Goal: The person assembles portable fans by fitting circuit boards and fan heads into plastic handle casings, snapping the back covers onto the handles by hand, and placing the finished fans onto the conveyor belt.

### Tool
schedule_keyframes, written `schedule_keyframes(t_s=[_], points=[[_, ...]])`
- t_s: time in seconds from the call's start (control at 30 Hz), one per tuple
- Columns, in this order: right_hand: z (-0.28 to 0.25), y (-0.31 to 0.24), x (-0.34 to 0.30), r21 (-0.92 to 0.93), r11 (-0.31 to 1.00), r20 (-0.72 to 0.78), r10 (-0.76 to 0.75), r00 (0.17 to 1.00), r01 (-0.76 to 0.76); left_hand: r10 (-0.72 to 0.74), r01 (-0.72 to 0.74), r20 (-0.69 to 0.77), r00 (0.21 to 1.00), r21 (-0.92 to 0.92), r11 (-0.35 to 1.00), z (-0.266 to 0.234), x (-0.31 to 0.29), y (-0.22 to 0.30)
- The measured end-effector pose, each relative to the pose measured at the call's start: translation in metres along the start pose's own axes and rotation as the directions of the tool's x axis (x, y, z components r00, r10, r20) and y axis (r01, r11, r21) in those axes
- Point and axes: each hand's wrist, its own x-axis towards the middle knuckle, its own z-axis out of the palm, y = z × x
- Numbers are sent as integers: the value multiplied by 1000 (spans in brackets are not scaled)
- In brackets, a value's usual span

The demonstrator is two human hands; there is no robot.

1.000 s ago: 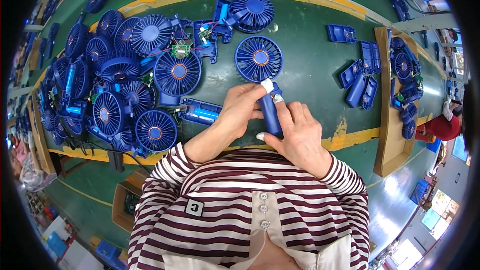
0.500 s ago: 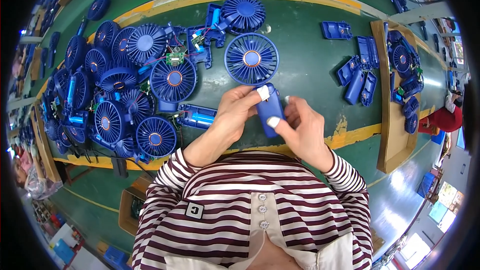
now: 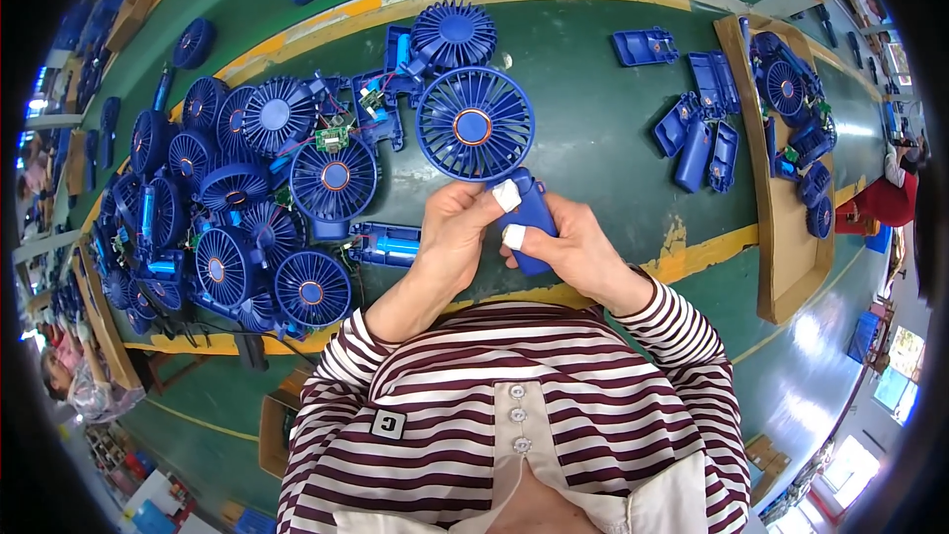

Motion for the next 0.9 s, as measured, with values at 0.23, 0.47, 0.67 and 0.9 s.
schedule_keyframes(t_s=[0.23,0.47,0.67,0.9], points=[[-2,0,1,-43,999,-49,-26,998,24,-54,46,128,990,64,997,-4,0,1],[-1,-4,3,-31,999,-92,-15,996,12,-16,16,90,996,8,1000,3,2,0],[-14,-21,17,-53,998,-143,-51,988,44,31,-36,64,997,71,997,0,16,-6],[-112,-112,116,-795,595,-395,-658,642,120,40,-92,124,991,448,889,-7,-3,-10]])
